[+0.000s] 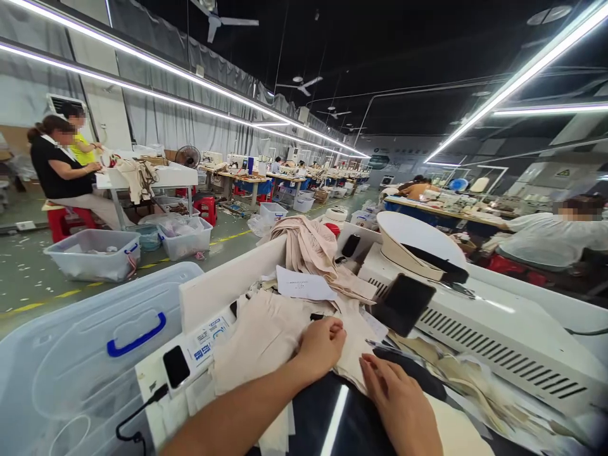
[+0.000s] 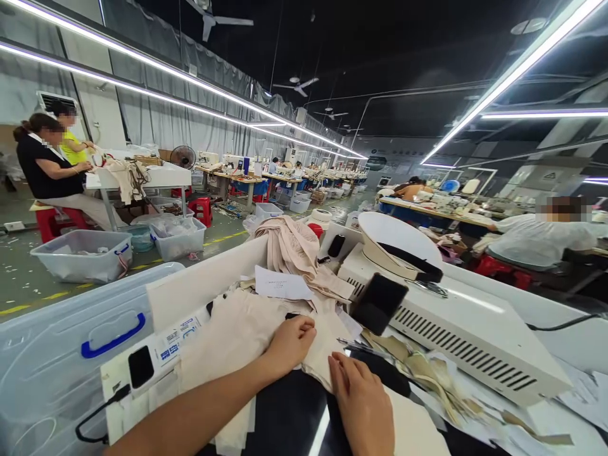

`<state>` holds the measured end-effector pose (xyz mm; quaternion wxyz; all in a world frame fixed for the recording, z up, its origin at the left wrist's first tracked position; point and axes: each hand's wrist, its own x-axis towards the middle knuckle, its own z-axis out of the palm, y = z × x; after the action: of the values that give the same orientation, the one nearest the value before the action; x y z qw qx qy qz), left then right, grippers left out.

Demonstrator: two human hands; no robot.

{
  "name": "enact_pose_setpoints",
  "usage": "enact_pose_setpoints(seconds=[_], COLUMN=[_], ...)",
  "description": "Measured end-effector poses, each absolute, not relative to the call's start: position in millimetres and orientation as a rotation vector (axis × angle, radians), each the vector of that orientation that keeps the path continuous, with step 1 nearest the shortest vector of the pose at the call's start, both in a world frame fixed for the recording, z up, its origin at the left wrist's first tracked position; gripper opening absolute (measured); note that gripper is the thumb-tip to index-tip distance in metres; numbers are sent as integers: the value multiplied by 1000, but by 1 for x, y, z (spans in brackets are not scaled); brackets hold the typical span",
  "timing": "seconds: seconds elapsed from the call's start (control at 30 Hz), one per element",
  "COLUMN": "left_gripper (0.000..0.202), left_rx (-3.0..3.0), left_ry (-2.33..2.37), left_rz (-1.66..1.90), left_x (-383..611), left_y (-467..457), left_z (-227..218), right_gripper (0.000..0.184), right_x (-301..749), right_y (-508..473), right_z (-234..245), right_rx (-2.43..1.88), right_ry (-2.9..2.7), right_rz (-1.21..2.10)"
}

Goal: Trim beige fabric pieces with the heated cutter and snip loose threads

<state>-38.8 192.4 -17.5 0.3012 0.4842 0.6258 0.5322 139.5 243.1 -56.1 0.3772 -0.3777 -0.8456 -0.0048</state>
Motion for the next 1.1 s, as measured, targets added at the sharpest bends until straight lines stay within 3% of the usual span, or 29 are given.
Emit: enact_pose_setpoints(seconds=[0.3, 0.53, 0.73, 0.9, 1.1], left_gripper=[30, 16, 9, 12, 8], left_rx=[1671, 1886, 1746, 1656, 1532], left_ry=[1828, 2016, 2246, 2209, 1791], left_rz=[1242, 855, 611, 739, 1082], left_x=[-48, -102, -137, -138, -138], left_y=[165, 118, 79, 77, 68], left_z=[19, 72, 55, 43, 65], right_gripper=[71, 71, 62, 65, 62], right_x=[131, 123, 115, 104, 83], right_y=[240, 238, 235, 222, 193], right_z=[-52, -50, -45, -29, -1], right_rx=[-897, -883, -896, -862, -822], right_ry=[-2130, -2040, -1962, -1921, -1892], right_rz=[-75, 41, 212, 413, 792])
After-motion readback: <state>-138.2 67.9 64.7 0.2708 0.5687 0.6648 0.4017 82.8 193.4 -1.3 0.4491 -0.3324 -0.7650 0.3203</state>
